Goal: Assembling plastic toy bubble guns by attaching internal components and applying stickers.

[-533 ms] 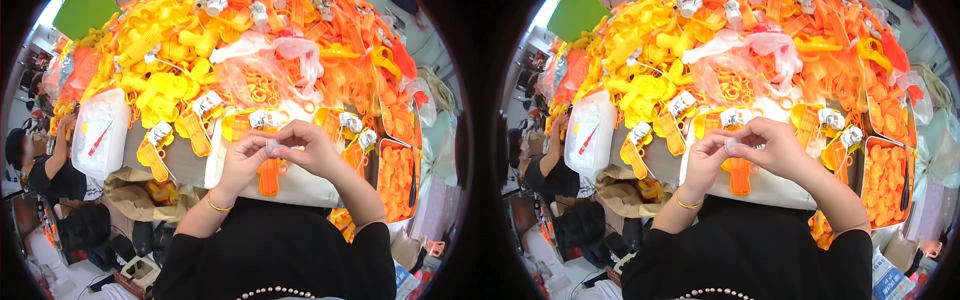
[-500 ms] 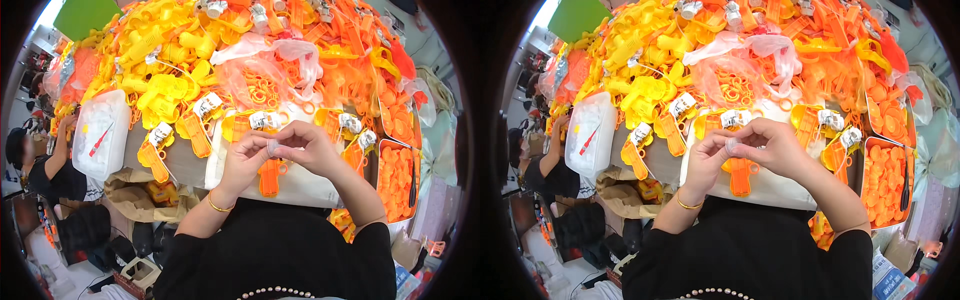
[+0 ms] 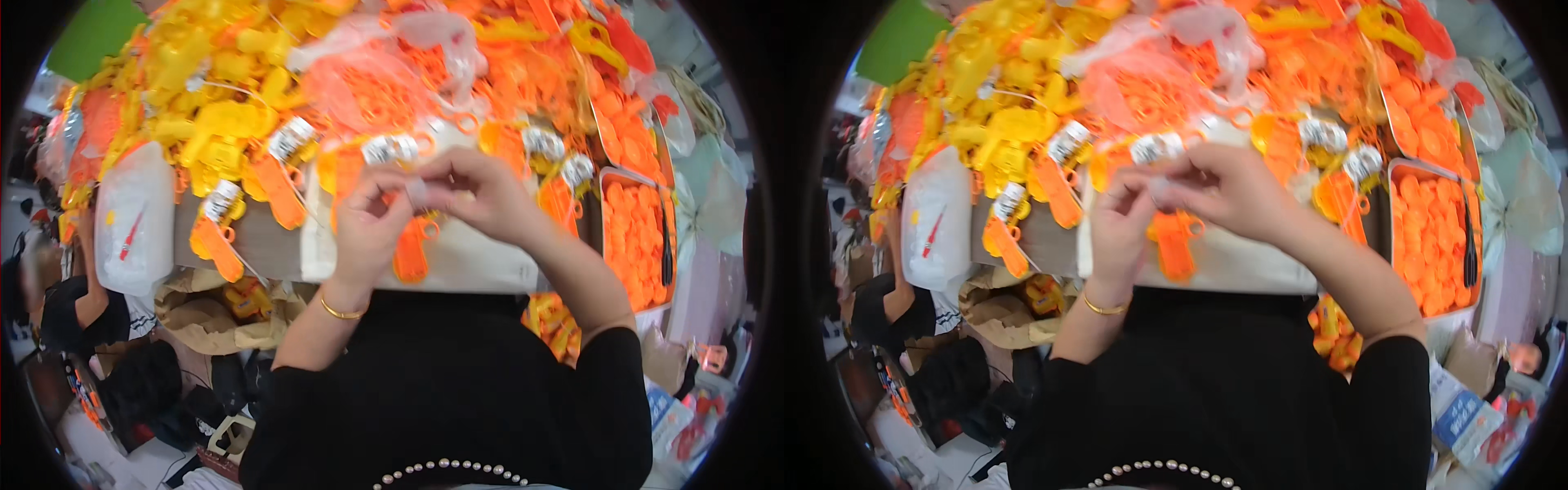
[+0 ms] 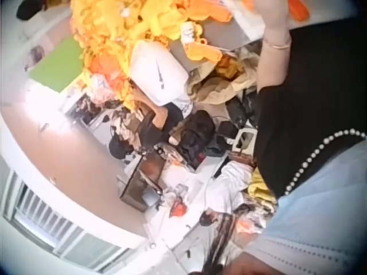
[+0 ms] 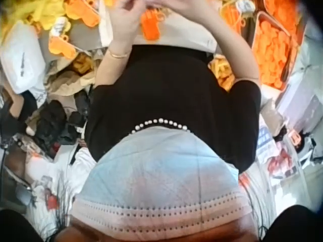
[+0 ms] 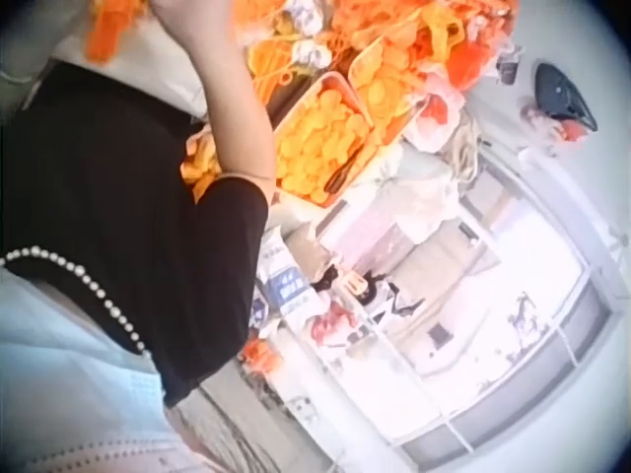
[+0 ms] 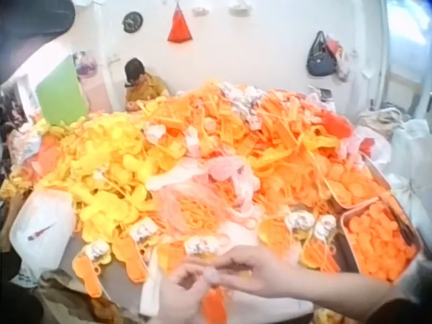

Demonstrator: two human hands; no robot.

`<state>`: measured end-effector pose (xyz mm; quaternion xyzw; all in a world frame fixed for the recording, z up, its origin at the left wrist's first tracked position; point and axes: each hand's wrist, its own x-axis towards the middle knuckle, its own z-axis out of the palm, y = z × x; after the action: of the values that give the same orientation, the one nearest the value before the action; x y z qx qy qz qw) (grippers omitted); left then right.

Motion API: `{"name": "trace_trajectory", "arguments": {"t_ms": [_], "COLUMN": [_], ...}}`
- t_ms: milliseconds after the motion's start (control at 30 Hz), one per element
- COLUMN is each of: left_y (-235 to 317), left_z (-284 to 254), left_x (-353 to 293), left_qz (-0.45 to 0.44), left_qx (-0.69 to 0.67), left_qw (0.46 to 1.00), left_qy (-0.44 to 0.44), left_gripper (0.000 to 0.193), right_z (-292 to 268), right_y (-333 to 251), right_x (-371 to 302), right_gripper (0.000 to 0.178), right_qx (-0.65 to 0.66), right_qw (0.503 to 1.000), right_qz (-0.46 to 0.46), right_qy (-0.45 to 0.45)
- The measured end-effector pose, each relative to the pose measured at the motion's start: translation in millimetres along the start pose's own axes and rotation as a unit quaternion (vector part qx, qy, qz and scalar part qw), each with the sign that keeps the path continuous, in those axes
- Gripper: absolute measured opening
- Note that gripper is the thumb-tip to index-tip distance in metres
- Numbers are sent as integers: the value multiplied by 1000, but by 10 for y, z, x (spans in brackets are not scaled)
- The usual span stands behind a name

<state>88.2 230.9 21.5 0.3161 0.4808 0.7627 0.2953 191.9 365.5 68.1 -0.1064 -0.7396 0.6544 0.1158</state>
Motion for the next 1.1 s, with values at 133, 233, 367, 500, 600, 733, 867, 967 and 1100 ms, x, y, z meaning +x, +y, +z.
{"name": "trace_trajectory", "arguments": {"t_ms": [133, 233, 367, 500, 600, 733, 867, 967, 1100], "left_y": [53, 8, 27, 70, 50, 91, -72, -235, -215], "left_z": [140, 183, 230, 165, 111, -52, 48, 64, 28], "left_x": [80, 87, 54, -129, -344, -256, 27, 79, 63], "left_qz": [174, 243, 253, 275, 254, 178, 207, 197, 191], "left_qx": [203, 303, 312, 392, 397, 531, 542, 635, 639], "left_qw": [963, 922, 916, 863, 839, 788, 808, 737, 730], "left_qy": [40, -5, -14, -159, -271, -255, -105, -122, -145], "left_gripper": [12, 15, 16, 24, 25, 37, 53, 58, 55], "right_z": [-39, -128, -244, -322, -341, -349, -404, -413, -362], "right_y": [-202, -314, -252, -78, 120, 306, 359, 350, 348], "right_x": [14, -14, -11, 19, 31, -44, 12, 49, 47], "right_gripper": [23, 18, 10, 10, 13, 13, 16, 16, 13], "right_qx": [-241, -257, -281, -372, -427, -428, -486, -519, -524], "right_qw": [960, 965, 959, 921, 878, 861, 794, 730, 689], "right_qz": [-129, -42, 3, -119, -215, -267, -344, -413, -467], "right_qy": [52, 43, 31, 15, -30, -57, -125, -164, -181]}}
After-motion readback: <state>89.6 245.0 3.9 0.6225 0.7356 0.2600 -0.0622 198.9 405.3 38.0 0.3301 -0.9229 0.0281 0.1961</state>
